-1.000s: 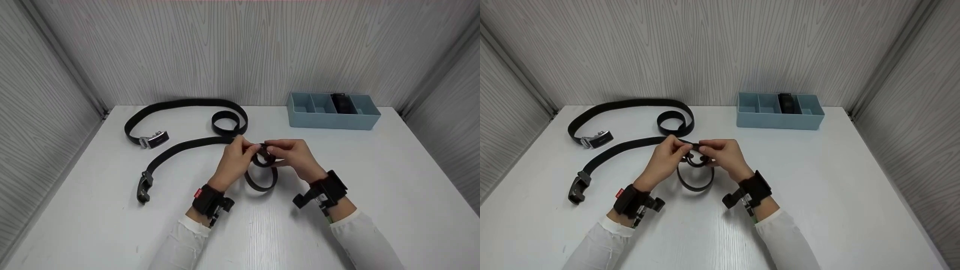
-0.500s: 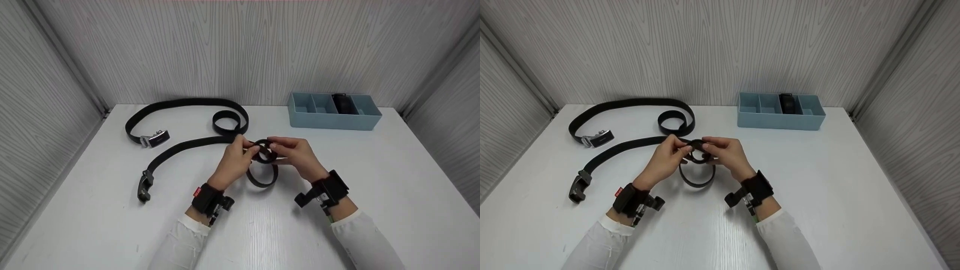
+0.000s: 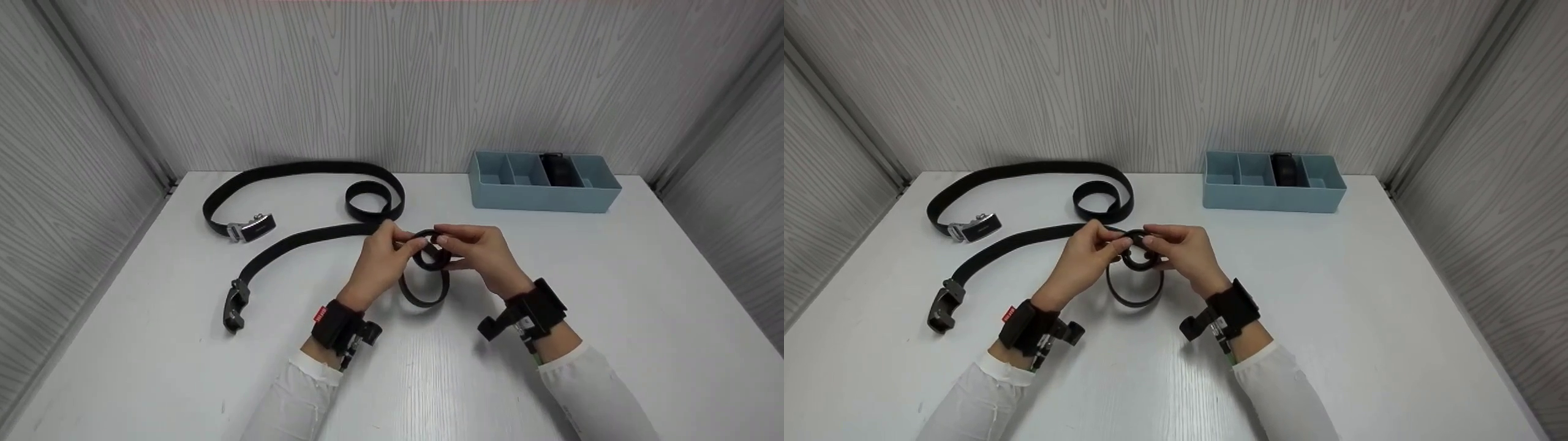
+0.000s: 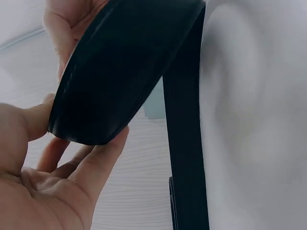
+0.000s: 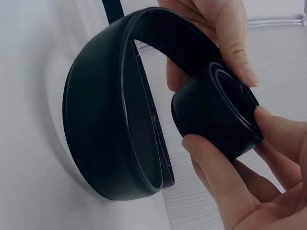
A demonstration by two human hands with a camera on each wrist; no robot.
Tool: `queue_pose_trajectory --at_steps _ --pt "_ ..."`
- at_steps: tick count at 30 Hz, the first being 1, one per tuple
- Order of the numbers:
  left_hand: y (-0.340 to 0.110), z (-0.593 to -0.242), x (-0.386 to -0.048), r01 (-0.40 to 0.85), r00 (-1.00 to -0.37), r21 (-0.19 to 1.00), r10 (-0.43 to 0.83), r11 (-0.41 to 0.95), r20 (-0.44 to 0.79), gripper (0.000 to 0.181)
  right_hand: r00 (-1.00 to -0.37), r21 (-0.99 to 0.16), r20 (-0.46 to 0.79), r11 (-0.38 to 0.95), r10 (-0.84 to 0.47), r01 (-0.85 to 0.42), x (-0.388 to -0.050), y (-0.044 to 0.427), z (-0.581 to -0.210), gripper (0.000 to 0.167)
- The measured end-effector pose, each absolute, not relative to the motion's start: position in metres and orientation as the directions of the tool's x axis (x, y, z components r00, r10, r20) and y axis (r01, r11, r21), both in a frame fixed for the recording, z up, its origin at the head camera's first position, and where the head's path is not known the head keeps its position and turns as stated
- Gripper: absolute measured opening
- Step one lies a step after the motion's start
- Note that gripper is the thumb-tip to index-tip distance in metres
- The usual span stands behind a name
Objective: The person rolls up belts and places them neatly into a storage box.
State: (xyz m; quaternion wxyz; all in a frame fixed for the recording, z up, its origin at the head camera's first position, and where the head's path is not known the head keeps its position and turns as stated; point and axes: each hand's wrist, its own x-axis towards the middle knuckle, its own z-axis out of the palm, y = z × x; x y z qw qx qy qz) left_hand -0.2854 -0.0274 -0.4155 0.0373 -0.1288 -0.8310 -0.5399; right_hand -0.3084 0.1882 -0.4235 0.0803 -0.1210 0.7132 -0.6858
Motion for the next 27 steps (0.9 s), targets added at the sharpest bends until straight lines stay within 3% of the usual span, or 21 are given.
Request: queue_pose_trajectory --at_steps 10,20,27 --pt "-0.0304 -0.4122 -0.2836 0.257 -0.962 0.891 0.188 0.374 0.199 0.026 -0.962 -1.0 0.024 0.002 -0.273 -0.025 -0.3085 0.1844 -0.4247 0.041" --pt "-0.0293 -0.4145 -0.2825 0.284 -0.947 0.847 0.27 0.449 0.175 0.019 -0.935 -0.987 -0.009 0.151 -0.355 -0.048 -0.3081 0.1866 -0.425 0.036" --pt "-0.028 -0.4143 -0.2831 0.22 -0.971 0.876 0.179 0.43 0.156 0.028 -0.965 -0.999 0.02 0.039 -0.262 -0.031 -0.3079 0.1852 -0.4258 0.035"
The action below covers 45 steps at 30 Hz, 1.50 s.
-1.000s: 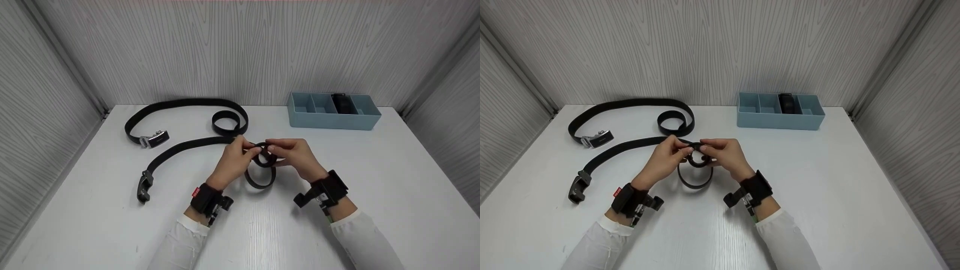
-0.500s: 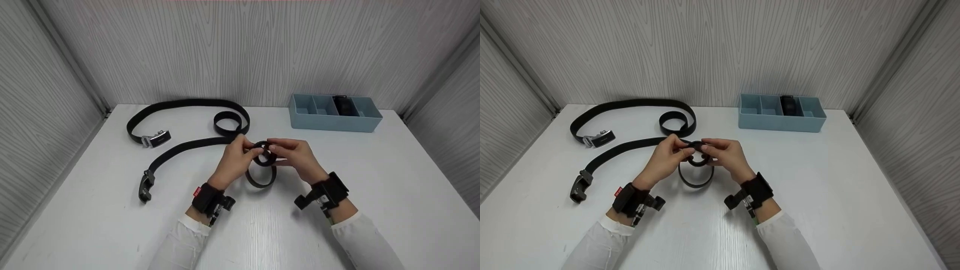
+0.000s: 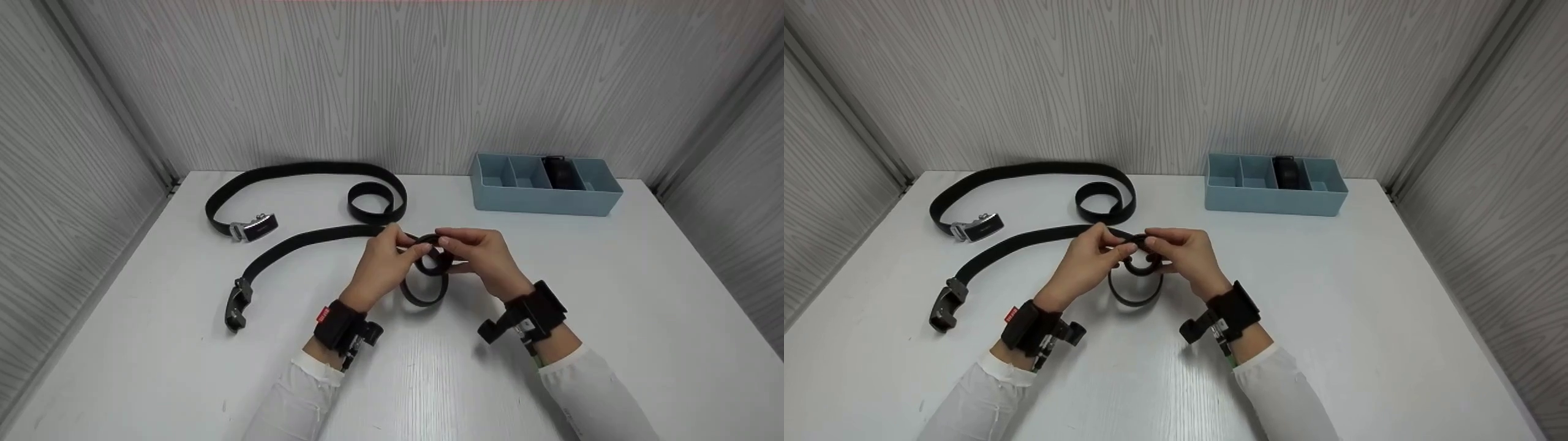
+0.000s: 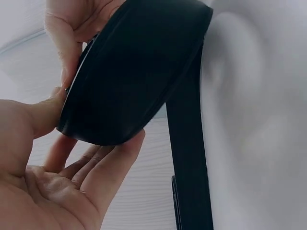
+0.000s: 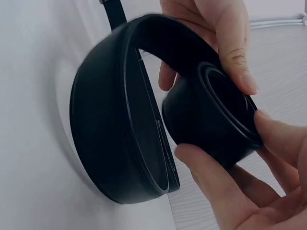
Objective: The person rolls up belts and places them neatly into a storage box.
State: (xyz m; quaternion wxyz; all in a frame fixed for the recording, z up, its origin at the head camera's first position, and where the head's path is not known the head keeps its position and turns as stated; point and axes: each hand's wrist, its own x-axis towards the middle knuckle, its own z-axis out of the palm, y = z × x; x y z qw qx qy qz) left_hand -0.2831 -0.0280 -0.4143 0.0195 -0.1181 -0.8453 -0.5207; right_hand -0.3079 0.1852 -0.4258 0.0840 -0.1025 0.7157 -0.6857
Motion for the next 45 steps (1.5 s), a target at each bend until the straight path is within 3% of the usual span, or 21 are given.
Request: queue_pose_trajectory --at_steps 10,20,35,45 --pt "-0.0288 -0.4111 -0.2839 0.232 -0.967 0.873 0.197 0.429 0.161 0.024 -0.967 -1.0 0.018 -0.006 -0.255 -0.017 -0.3093 0.1856 -0.4249 0.042" --pt "-0.0307 -0.4122 -0.2843 0.286 -0.942 0.834 0.3 0.473 0.152 0.018 -0.93 -0.984 0.016 0.158 -0.368 -0.079 -0.3071 0.185 -0.4219 0.035" --pt "-0.0291 -0.4136 -0.2828 0.249 -0.962 0.865 0.214 0.435 0.169 0.025 -0.974 -0.998 0.038 0.035 -0.223 -0.047 -0.3058 0.1814 -0.423 0.038" --pt "-0.0316 -0.4135 -0.2843 0.343 -0.928 0.833 0.292 0.433 0.231 0.02 -0.939 -0.987 0.016 0.145 -0.343 -0.069 -0.3053 0.1857 -0.4198 0.034"
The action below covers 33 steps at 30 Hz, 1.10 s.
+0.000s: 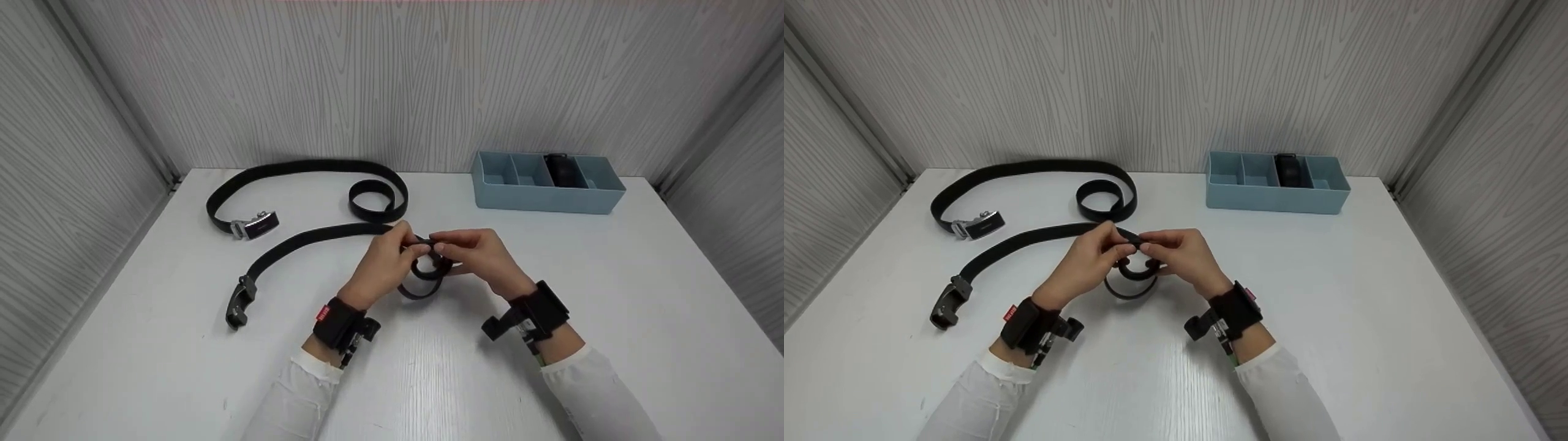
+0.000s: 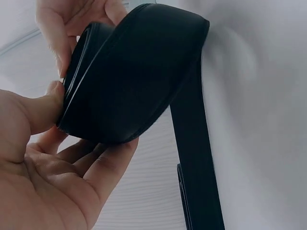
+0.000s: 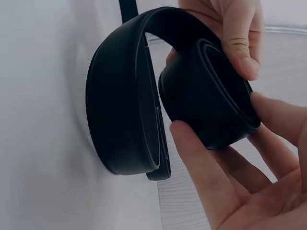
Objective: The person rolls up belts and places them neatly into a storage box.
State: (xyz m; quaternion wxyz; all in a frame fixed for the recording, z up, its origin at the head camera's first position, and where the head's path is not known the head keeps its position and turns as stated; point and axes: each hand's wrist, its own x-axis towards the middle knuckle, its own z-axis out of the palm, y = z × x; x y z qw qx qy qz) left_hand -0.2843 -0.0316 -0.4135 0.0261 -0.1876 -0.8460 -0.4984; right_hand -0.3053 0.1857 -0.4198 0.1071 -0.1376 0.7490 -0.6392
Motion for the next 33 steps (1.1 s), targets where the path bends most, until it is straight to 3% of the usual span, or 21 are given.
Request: queue_pose_trajectory --at_steps 6,16,21,33 --pt "-0.0315 -0.415 -0.2849 0.329 -0.934 0.839 0.282 0.433 0.22 0.019 -0.937 -0.984 0.012 0.16 -0.348 -0.072 -0.3067 0.1838 -0.4214 0.035" --pt "-0.0301 -0.4156 -0.284 0.277 -0.958 0.874 0.188 0.399 0.218 0.026 -0.971 -0.998 0.047 0.021 -0.233 -0.053 -0.3068 0.1822 -0.4237 0.038" --pt "-0.03 -0.4153 -0.2838 0.284 -0.956 0.871 0.193 0.402 0.223 0.023 -0.967 -0.999 0.034 0.006 -0.253 -0.037 -0.3067 0.1834 -0.424 0.038" --pt "-0.0327 -0.4133 -0.2855 0.344 -0.932 0.84 0.262 0.42 0.25 0.016 -0.924 -0.984 0.03 0.15 -0.382 -0.094 -0.3066 0.1889 -0.4214 0.04"
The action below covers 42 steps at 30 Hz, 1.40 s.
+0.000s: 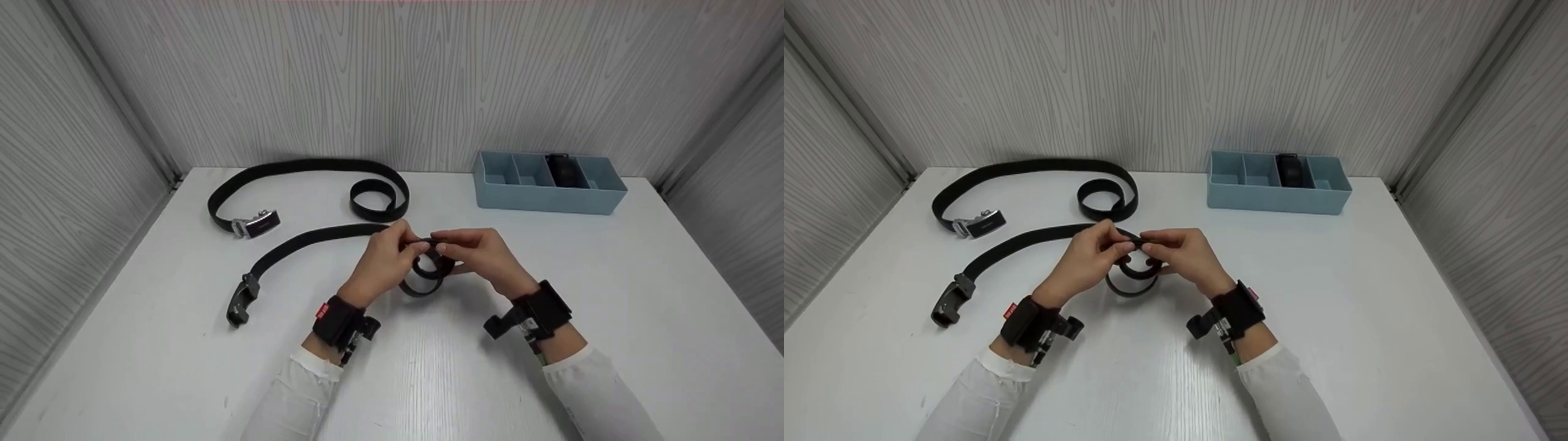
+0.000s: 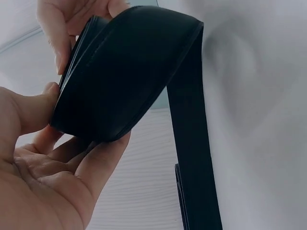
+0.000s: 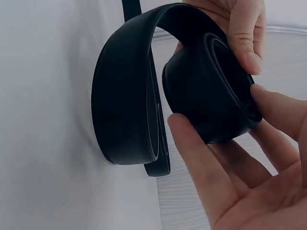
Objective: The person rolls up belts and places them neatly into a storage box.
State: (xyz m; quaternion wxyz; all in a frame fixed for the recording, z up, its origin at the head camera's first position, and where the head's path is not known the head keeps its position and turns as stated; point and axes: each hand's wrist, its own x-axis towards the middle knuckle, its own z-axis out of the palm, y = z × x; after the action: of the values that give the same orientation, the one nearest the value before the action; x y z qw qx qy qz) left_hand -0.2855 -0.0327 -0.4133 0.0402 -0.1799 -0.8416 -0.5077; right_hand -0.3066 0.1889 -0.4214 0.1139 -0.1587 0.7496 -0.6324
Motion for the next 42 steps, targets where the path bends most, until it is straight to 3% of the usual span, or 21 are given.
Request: queue_pose_trajectory --at_steps 13,23,29,42 --pt "-0.0263 -0.4133 -0.2838 0.306 -0.951 0.879 0.154 0.365 0.268 0.026 -0.972 -0.996 0.083 -0.001 -0.218 -0.085 -0.3068 0.1832 -0.4232 0.037" --pt "-0.0292 -0.4084 -0.285 0.335 -0.942 0.861 0.169 0.382 0.292 0.014 -0.951 -0.987 0.107 0.086 -0.29 -0.137 -0.307 0.1849 -0.4219 0.039" --pt "-0.031 -0.4137 -0.2861 0.361 -0.931 0.833 0.216 0.42 0.295 0.015 -0.929 -0.979 0.048 0.166 -0.368 -0.116 -0.3054 0.1853 -0.4218 0.041" --pt "-0.0272 -0.4139 -0.2841 0.265 -0.962 0.896 0.157 0.357 0.222 0.026 -0.972 -0.999 0.042 0.011 -0.233 -0.046 -0.3083 0.1848 -0.4264 0.039"
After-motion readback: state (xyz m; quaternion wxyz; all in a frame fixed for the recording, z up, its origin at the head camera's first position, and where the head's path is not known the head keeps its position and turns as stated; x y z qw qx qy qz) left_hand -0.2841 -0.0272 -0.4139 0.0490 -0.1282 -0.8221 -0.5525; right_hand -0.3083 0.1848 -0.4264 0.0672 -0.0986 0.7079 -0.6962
